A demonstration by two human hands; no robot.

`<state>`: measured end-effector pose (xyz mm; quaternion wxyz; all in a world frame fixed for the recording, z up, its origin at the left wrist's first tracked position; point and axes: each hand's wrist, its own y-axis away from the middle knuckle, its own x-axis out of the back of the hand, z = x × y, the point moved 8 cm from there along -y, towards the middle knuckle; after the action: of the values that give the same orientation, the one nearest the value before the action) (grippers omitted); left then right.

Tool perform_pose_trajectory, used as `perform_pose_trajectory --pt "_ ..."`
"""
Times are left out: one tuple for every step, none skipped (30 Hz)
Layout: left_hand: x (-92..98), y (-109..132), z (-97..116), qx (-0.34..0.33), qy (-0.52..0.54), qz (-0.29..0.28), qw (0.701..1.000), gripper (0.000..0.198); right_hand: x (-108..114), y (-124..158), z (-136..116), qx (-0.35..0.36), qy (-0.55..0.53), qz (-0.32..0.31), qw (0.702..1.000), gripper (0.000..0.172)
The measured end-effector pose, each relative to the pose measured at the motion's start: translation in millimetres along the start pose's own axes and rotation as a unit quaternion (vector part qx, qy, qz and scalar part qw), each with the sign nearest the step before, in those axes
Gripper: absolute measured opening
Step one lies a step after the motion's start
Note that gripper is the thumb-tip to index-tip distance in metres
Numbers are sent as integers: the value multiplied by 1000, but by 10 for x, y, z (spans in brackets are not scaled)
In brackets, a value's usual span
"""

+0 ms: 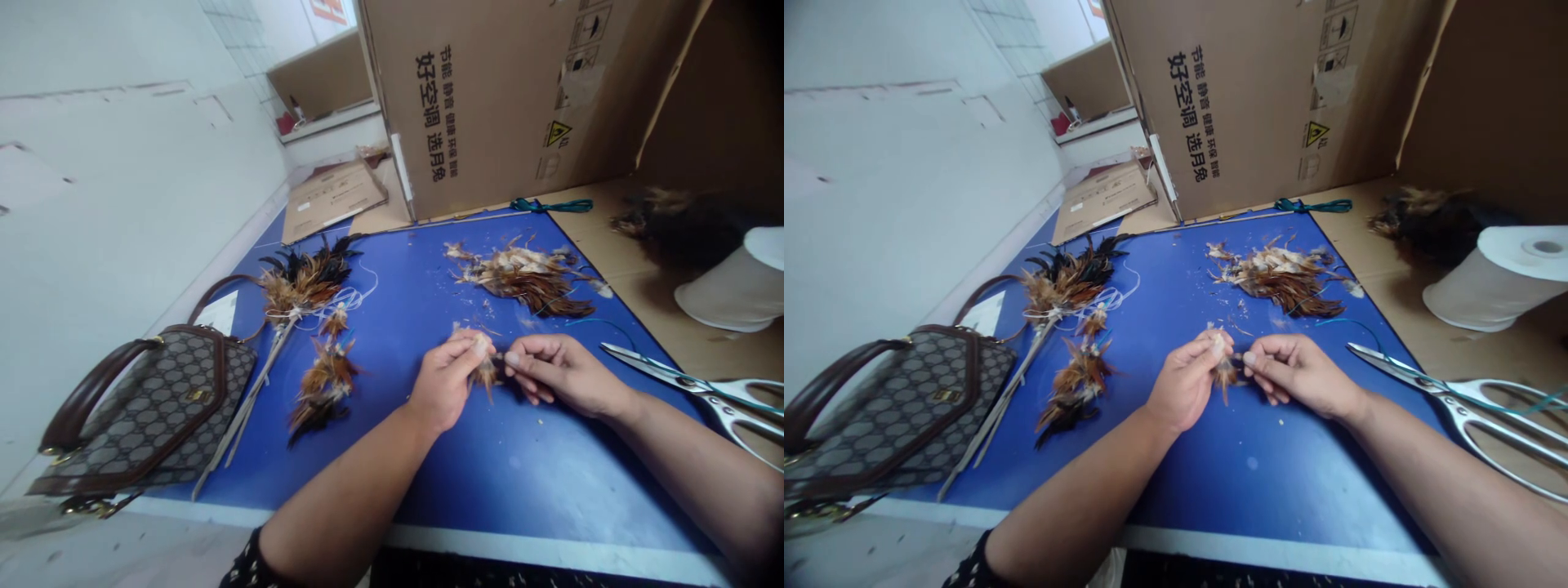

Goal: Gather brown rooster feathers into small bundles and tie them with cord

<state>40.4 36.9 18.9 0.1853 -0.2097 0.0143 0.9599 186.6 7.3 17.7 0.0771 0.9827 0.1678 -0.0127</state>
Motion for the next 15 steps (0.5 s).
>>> perform_pose_trajectory --pt "35 -18 -5 8 25 17 1000 18 71 -8 -7 11 5 30 999 44" --pt "67 -34 -10 15 45 32 998 19 151 -11 -14 22 12 67 997 44" --pt "94 -46 -13 19 59 45 997 20 237 -7 -26 36 20 109 993 44" --pt "115 -55 -12 19 67 55 996 20 314 4 -42 52 27 149 987 44" --pt "125 -60 -10 15 66 60 996 20 370 21 -63 68 34 180 981 42" --pt "124 -60 -6 8 56 59 997 20 397 35 -86 81 40 198 976 40" --pt "111 -55 -2 0 40 53 998 19 384 41 -110 89 46 194 976 37" --pt "88 -46 1 -8 20 43 999 18 330 38 -131 93 52 169 980 36" --pt "59 -32 4 -16 -1 31 999 16 244 31 -151 92 56 130 986 37" --pt "24 -16 5 -22 -20 17 999 16 139 26 -167 89 55 83 991 40" --pt "-13 2 6 -25 -39 1 999 16 31 28 -180 86 51 38 994 42" --pt "-52 19 7 -26 -56 -15 998 16 -69 31 -187 80 42 -1 996 41" --pt "-87 35 10 -27 -71 -30 997 17 -149 35 -186 74 31 -27 996 40" --pt "-114 48 14 -27 -83 -41 995 17 -203 35 -175 67 19 -42 997 39" --pt "-130 57 20 -27 -90 -46 994 18 -234 30 -153 58 12 -47 997 39"
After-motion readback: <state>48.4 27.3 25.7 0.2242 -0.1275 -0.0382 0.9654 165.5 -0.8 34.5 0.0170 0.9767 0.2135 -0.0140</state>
